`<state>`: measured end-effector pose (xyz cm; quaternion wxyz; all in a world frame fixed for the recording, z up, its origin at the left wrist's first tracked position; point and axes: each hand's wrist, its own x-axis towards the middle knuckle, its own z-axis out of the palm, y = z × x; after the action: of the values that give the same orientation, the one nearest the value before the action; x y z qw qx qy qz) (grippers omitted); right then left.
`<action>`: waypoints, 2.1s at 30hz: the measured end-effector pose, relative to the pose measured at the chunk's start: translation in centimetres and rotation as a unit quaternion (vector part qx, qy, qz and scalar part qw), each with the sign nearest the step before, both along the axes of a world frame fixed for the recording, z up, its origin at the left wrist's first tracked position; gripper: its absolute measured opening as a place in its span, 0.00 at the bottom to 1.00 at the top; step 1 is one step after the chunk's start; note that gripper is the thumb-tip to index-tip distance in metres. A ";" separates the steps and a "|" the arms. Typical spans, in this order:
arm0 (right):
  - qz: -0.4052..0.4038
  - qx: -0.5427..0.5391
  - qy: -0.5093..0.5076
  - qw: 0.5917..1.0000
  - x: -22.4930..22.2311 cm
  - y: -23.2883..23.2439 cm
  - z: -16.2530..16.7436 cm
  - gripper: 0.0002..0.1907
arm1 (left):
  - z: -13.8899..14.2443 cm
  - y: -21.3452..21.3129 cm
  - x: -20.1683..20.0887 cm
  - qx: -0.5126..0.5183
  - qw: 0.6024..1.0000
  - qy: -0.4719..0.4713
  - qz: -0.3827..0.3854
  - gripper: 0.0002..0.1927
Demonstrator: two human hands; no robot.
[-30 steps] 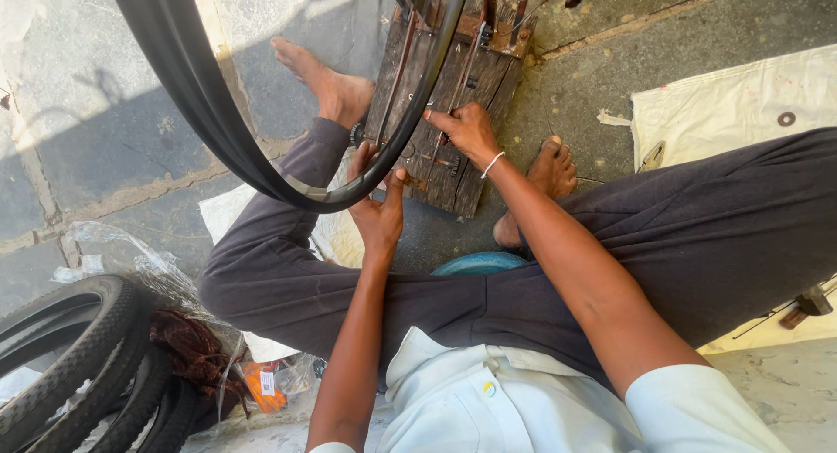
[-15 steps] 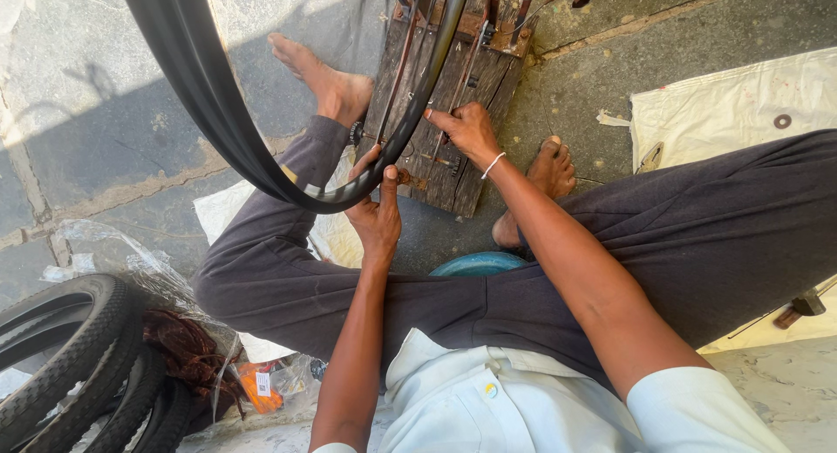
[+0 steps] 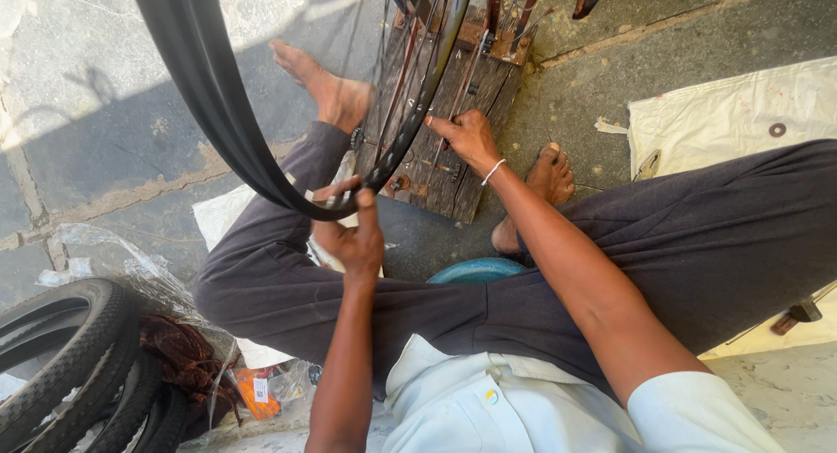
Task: The person inserts spokes into a bicycle wheel rim and threads nipples onto them by hand while sitting on a low stool.
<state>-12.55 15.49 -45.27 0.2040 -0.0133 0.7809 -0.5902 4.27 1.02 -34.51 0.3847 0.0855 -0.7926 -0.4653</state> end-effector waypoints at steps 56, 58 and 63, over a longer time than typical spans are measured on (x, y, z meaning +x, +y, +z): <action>-0.006 -0.005 -0.007 1.000 -0.1 -1.0 0.8 0.32 | 3.6 -0.1 0.5 0.049 0.996 -0.060 0.038 0.17; -0.003 0.018 -0.008 1.000 -0.1 -1.1 0.7 0.33 | 6.2 -1.1 0.1 -0.085 0.994 0.047 0.051 0.12; 0.009 -0.022 -0.012 1.000 0.1 -1.1 0.5 0.30 | 13.1 -1.6 -0.5 -0.055 0.994 0.095 -0.008 0.22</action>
<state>-12.42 14.37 -44.75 0.2183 -0.0181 0.7653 -0.6052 3.74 -0.63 -21.43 0.4588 0.0130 -0.7776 -0.4297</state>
